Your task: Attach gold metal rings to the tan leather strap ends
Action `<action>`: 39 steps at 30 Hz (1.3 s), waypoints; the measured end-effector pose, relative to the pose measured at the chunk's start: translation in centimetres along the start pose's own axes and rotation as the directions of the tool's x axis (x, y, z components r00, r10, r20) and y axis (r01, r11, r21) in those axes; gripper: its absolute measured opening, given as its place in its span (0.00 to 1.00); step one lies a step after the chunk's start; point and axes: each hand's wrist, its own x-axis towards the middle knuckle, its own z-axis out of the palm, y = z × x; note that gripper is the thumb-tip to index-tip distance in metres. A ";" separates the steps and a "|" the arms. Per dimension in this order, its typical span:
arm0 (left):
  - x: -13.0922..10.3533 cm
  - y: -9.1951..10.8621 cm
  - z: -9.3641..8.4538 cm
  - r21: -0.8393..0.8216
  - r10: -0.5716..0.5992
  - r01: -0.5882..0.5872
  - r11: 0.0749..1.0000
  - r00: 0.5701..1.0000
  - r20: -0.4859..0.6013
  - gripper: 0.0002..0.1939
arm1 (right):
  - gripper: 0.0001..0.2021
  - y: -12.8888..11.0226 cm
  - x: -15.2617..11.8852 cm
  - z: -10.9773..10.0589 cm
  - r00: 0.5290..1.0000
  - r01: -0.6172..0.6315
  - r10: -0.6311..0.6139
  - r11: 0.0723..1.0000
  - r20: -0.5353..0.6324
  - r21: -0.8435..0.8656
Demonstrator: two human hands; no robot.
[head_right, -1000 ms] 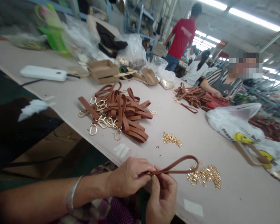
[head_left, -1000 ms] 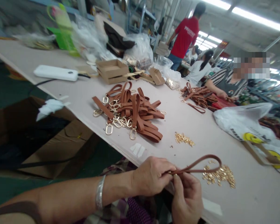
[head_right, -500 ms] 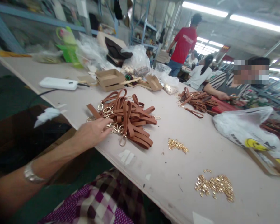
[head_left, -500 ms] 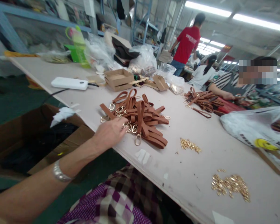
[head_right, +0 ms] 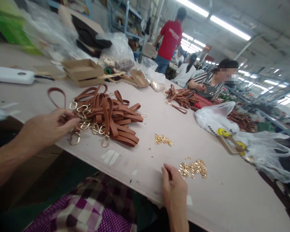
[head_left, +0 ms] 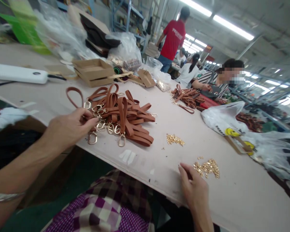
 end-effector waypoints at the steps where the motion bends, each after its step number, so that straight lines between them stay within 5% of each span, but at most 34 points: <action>1: -0.3 0.4 -0.1 0.054 0.025 -0.023 0.998 0.999 -0.042 0.10 | 0.16 -1.3 1.6 1.3 0.999 0.024 -0.023 1.000 0.043 -0.015; 3: -1.0 1.0 -0.2 0.139 0.083 -0.077 0.987 0.996 -0.041 0.11 | 0.15 -3.5 4.2 3.5 0.993 0.066 -0.055 0.993 0.103 -0.097; 7: -2.9 2.7 0.8 -0.190 0.094 -0.057 0.980 0.976 0.195 0.14 | 0.12 -6.0 6.7 5.5 0.980 0.124 -0.063 0.937 0.191 -0.325; 13: -5.8 5.9 3.5 -0.551 0.077 0.255 0.795 0.858 0.508 0.16 | 0.11 -6.0 7.2 5.2 0.955 0.156 -0.014 0.873 0.297 -0.461; 18: -7.2 7.6 5.1 -0.637 0.120 0.409 0.653 0.775 0.621 0.19 | 0.09 -6.0 6.7 5.2 0.949 0.256 -0.092 0.784 0.301 -0.566; 22: -7.7 8.1 6.2 -0.677 0.127 0.443 0.588 0.775 0.619 0.27 | 0.08 -5.2 5.5 5.4 0.923 0.381 -0.260 0.719 0.283 -0.581; 24: -7.9 8.2 6.7 -0.669 0.091 0.491 0.557 0.765 0.637 0.28 | 0.08 -4.7 4.8 5.3 0.902 0.431 -0.326 0.720 0.283 -0.544; 28: -8.1 8.3 7.5 -0.630 0.060 0.637 0.444 0.680 0.730 0.18 | 0.10 -3.9 4.2 4.9 0.892 0.451 -0.354 0.748 0.282 -0.487; 32: -8.6 8.5 8.1 -0.580 0.080 0.790 0.197 0.577 0.813 0.19 | 0.10 -3.4 4.5 4.3 0.917 0.395 -0.328 0.828 0.228 -0.398; 36: -8.8 9.1 8.5 -0.457 0.173 0.883 -0.109 0.470 0.866 0.17 | 0.09 -3.2 4.2 4.0 0.965 0.228 -0.222 0.973 0.139 -0.032; 39: -8.9 9.9 8.8 -0.400 0.176 0.896 -0.195 0.433 0.884 0.12 | 0.10 -3.6 3.1 3.8 0.987 -0.039 -0.022 0.930 0.160 0.366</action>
